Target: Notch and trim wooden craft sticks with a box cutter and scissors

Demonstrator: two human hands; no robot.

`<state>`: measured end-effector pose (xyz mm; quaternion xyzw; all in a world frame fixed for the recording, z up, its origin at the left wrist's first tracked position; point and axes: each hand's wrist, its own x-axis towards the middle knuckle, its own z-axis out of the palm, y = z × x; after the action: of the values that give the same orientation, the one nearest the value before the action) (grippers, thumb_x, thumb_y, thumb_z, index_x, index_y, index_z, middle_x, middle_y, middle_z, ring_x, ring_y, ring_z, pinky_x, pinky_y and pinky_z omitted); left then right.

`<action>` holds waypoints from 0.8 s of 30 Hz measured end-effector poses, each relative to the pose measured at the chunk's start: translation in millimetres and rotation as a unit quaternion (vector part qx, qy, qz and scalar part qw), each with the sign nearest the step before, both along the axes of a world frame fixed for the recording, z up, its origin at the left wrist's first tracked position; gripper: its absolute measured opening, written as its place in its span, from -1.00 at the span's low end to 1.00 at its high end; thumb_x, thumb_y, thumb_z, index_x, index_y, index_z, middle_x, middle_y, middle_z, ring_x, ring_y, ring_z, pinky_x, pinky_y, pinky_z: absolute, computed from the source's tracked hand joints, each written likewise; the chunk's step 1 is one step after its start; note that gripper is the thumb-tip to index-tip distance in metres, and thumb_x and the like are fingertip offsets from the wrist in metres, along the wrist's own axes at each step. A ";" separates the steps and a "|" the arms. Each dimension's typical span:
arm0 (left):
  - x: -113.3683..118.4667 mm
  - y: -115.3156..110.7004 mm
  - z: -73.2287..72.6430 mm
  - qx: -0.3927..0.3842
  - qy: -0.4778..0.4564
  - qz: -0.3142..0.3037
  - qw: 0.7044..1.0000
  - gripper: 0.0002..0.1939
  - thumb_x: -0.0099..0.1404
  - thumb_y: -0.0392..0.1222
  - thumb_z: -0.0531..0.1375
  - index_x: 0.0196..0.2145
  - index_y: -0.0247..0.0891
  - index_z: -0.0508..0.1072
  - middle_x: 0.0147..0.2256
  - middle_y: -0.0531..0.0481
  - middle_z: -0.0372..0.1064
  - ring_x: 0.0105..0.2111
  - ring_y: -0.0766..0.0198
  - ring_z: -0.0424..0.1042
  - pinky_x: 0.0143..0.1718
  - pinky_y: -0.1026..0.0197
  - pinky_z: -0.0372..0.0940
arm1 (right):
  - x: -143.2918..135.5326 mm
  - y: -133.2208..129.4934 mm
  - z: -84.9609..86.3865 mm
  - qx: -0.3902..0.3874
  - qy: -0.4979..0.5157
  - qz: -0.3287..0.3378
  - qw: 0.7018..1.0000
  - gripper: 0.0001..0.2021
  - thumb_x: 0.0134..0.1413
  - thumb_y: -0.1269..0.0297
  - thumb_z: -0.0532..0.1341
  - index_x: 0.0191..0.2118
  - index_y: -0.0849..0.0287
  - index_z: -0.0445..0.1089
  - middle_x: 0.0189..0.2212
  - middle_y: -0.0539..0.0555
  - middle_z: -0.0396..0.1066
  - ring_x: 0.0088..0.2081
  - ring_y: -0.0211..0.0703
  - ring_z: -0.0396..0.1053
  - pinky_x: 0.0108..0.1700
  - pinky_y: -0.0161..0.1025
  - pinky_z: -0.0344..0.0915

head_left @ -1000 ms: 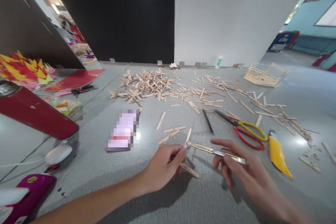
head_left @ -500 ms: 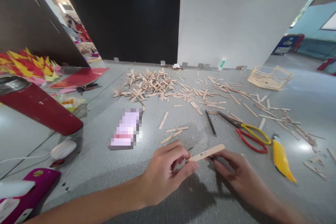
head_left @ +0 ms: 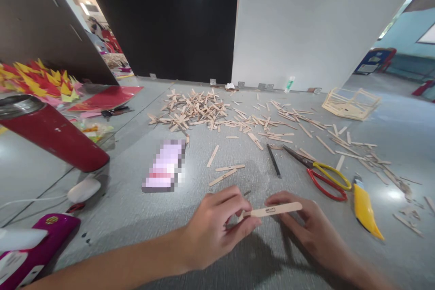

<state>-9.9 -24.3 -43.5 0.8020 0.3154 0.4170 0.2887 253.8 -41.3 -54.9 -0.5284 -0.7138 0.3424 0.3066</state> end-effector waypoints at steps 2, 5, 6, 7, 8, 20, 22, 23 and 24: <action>-0.5 0.1 1.4 -0.020 0.008 -0.007 1.000 -0.85 0.48 -0.16 0.33 -0.27 -0.24 0.52 -0.37 0.04 0.39 -0.50 0.35 0.27 -0.43 0.30 0.20 | 0.8 0.9 -1.5 0.024 -0.016 0.010 1.000 -0.78 0.44 0.13 0.23 -0.09 0.02 0.64 -0.13 0.11 0.70 -0.06 0.04 0.63 0.01 -0.14 0.52; -0.8 0.7 4.8 -0.122 0.021 -0.031 0.992 -0.82 0.47 -0.06 0.33 -0.17 -0.22 0.53 -0.39 0.07 0.42 -0.49 0.33 0.31 -0.38 0.29 0.26 | 1.9 1.8 -5.5 0.074 -0.031 0.039 0.996 -0.79 0.45 0.23 0.20 -0.07 0.03 0.62 -0.14 0.10 0.68 -0.09 0.00 0.63 -0.03 -0.17 0.53; -0.8 1.0 6.0 -0.162 0.025 -0.037 0.986 -0.81 0.49 -0.04 0.31 -0.13 -0.22 0.52 -0.43 0.10 0.41 -0.50 0.33 0.31 -0.37 0.28 0.27 | 2.1 1.8 -6.4 0.086 -0.030 0.050 0.995 -0.78 0.46 0.26 0.19 -0.04 0.03 0.61 -0.14 0.09 0.67 -0.10 -0.03 0.63 -0.03 -0.19 0.53; -0.6 1.3 7.2 -0.197 0.029 -0.039 0.979 -0.80 0.50 -0.03 0.28 -0.10 -0.21 0.52 -0.45 0.11 0.41 -0.50 0.33 0.32 -0.36 0.28 0.28 | 2.2 1.5 -6.7 0.096 -0.028 0.059 0.993 -0.77 0.47 0.29 0.17 0.01 0.03 0.59 -0.13 0.09 0.66 -0.10 -0.05 0.63 -0.04 -0.20 0.53; -0.4 1.7 8.4 -0.224 0.030 -0.038 0.973 -0.78 0.50 -0.02 0.27 -0.07 -0.21 0.52 -0.44 0.12 0.43 -0.50 0.32 0.33 -0.35 0.27 0.29 | 2.3 1.1 -6.6 0.106 -0.027 0.064 0.992 -0.76 0.47 0.31 0.16 0.04 0.03 0.57 -0.13 0.08 0.65 -0.11 -0.07 0.63 -0.06 -0.22 0.53; 2.3 4.0 12.4 -0.318 -0.009 -0.086 0.944 -0.88 0.52 -0.20 0.18 -0.02 -0.20 0.44 -0.29 0.01 0.52 -0.28 0.22 0.53 -0.17 0.17 0.39 | 7.3 0.3 9.7 0.169 -0.115 0.088 0.975 -0.77 0.48 0.29 0.15 -0.08 0.08 0.59 -0.34 0.07 0.66 -0.38 -0.13 0.59 -0.32 -0.27 0.46; 3.4 3.0 9.2 -0.367 -0.034 -0.099 0.924 -0.89 0.52 -0.19 0.20 -0.04 -0.20 0.37 -0.32 0.03 0.51 -0.30 0.21 0.56 -0.18 0.15 0.42 | 9.0 1.4 11.5 0.164 -0.123 0.094 0.974 -0.74 0.49 0.29 0.14 -0.10 0.08 0.61 -0.34 0.08 0.67 -0.39 -0.12 0.60 -0.31 -0.26 0.46; 4.3 2.5 7.3 -0.395 -0.055 -0.104 0.911 -0.86 0.52 -0.17 0.21 -0.05 -0.20 0.33 -0.32 0.03 0.51 -0.32 0.21 0.57 -0.20 0.14 0.43 | 10.0 2.1 12.5 0.154 -0.126 0.095 0.975 -0.74 0.49 0.27 0.14 -0.11 0.08 0.62 -0.35 0.08 0.67 -0.41 -0.13 0.59 -0.32 -0.26 0.46; 5.3 2.1 5.2 -0.424 -0.081 -0.111 0.895 -0.82 0.52 -0.14 0.24 -0.06 -0.19 0.29 -0.31 0.03 0.51 -0.33 0.22 0.57 -0.22 0.15 0.44 | 11.1 2.7 13.5 0.141 -0.129 0.095 0.977 -0.73 0.49 0.26 0.15 -0.13 0.08 0.63 -0.37 0.07 0.66 -0.43 -0.14 0.57 -0.33 -0.26 0.45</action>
<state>-4.5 -22.2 -38.3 0.5966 0.3468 0.2730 0.6703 265.0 -38.6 -41.4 -0.4497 -0.8351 0.1950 0.2498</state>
